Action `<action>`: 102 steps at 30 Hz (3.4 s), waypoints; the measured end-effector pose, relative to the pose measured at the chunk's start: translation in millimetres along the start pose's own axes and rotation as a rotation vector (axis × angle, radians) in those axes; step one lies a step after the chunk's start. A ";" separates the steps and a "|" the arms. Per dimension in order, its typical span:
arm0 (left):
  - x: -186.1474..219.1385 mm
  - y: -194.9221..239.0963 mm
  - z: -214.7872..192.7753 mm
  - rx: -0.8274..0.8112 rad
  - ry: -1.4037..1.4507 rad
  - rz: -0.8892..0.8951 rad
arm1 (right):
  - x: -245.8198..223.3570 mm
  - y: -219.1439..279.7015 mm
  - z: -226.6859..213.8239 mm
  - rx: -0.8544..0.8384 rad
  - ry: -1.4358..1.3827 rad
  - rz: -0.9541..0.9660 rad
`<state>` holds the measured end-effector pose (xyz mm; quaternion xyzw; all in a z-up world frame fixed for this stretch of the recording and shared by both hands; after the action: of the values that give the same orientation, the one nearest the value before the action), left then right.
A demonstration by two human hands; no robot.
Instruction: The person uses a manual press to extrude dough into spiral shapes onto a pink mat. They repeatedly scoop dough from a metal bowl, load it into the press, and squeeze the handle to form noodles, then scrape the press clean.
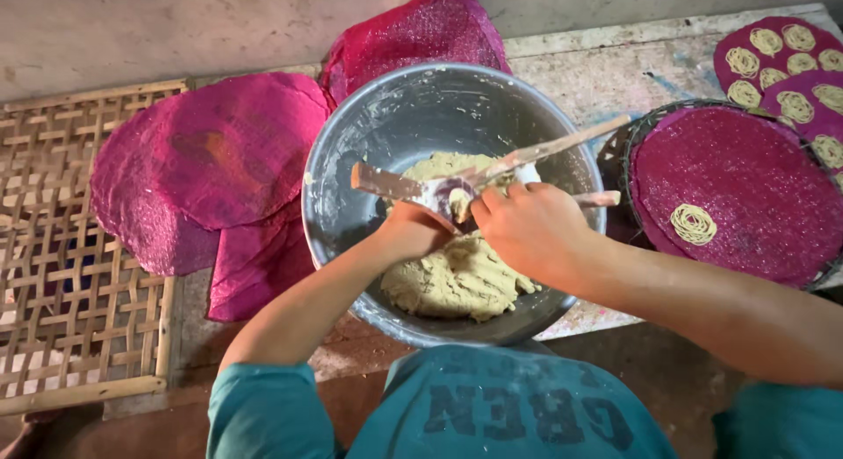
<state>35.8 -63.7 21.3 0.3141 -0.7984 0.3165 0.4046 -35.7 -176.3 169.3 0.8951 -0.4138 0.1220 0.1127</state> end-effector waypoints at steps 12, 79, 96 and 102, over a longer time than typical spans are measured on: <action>-21.5 15.9 -0.2 0.000 1.313 -0.204 | 12.4 20.3 -13.6 -0.024 0.019 0.024; -154.1 -222.9 364.5 0.459 0.614 -0.681 | 293.1 475.7 341.5 0.198 -2.091 0.439; 67.9 -249.9 306.2 -0.104 1.925 0.128 | 272.8 380.3 330.6 -0.557 -2.312 0.278; 78.5 -283.4 316.1 -0.106 1.898 0.351 | 315.9 376.4 303.4 -0.700 -2.089 0.392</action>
<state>71.9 -493.8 9.6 -0.2149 -0.1880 0.4580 0.8419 -88.5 -731.4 19.1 0.3963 -0.4508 -0.7971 -0.0656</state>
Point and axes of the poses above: each hand's wrist, its own y-axis away from the middle knuckle, its own z-axis out of the palm, x = y × z, the point moved 5 cm from there along -y, towards the middle knuckle, and after that the axes turned 1 degree about z, right-handed, at the moved point
